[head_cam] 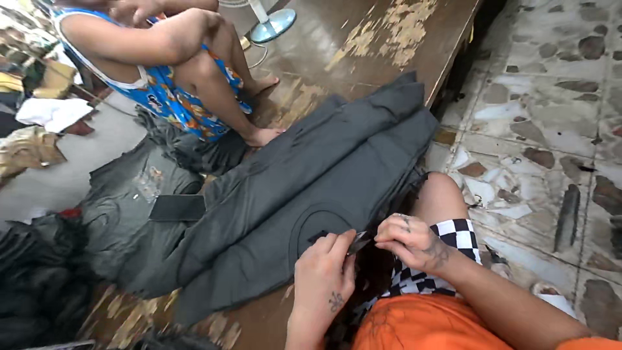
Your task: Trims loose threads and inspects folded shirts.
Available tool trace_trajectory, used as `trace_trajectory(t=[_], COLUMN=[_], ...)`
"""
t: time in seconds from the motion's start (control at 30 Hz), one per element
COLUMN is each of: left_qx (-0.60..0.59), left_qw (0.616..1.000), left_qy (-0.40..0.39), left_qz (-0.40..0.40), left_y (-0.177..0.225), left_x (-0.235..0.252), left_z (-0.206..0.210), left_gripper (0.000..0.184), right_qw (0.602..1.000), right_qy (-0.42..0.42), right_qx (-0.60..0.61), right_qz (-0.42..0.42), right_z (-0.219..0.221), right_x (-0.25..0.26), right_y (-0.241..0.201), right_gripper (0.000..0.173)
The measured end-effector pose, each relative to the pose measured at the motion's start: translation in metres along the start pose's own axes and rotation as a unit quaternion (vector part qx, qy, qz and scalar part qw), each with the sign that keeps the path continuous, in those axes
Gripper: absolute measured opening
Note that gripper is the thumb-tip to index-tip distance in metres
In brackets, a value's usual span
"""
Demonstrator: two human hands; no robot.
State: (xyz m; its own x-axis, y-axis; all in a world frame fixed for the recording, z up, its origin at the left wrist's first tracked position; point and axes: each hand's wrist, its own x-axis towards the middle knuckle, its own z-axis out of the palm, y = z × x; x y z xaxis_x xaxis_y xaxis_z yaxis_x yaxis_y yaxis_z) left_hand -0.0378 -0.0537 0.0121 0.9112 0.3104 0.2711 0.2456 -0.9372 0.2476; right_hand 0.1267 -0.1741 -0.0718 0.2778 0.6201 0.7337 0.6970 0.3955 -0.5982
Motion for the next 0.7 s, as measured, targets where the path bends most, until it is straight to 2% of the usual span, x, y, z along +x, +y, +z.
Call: trace_trajectory(t=[0.23, 0.37, 0.4, 0.47, 0.53, 0.6, 0.7], left_qx=[0.038, 0.034, 0.018, -0.044, -0.113, -0.163, -0.183], left_qw=[0.999, 0.999, 0.998, 0.992, 0.973, 0.955, 0.951], left_qy=[0.025, 0.032, 0.039, 0.075, 0.134, 0.151, 0.122], left_qz=[-0.006, -0.023, -0.037, -0.088, -0.151, -0.194, -0.219], left_y=[0.0, 0.0, -0.001, -0.002, -0.003, -0.005, -0.008], left_x=[0.001, 0.002, 0.001, -0.003, -0.009, -0.014, -0.02], left_z=[0.007, 0.017, 0.018, 0.018, 0.022, 0.026, 0.034], left_gripper=[0.031, 0.029, 0.029, 0.032, 0.038, 0.041, 0.043], right_qw=[0.999, 0.996, 0.995, 0.995, 0.999, 0.998, 0.986], right_qy=[-0.002, 0.001, 0.0, -0.004, 0.001, -0.005, -0.087], right_qx=[0.01, 0.069, 0.083, 0.081, 0.013, -0.069, -0.14], right_qz=[-0.032, -0.048, -0.055, -0.059, -0.036, 0.002, 0.015], right_z=[0.001, 0.006, 0.006, 0.004, 0.002, 0.007, 0.02], right_x=[0.007, 0.007, 0.007, 0.009, 0.015, 0.022, 0.029], right_y=[-0.001, -0.009, -0.011, -0.013, -0.008, 0.002, 0.016], right_gripper=[0.017, 0.018, 0.022, 0.044, 0.054, 0.038, 0.014])
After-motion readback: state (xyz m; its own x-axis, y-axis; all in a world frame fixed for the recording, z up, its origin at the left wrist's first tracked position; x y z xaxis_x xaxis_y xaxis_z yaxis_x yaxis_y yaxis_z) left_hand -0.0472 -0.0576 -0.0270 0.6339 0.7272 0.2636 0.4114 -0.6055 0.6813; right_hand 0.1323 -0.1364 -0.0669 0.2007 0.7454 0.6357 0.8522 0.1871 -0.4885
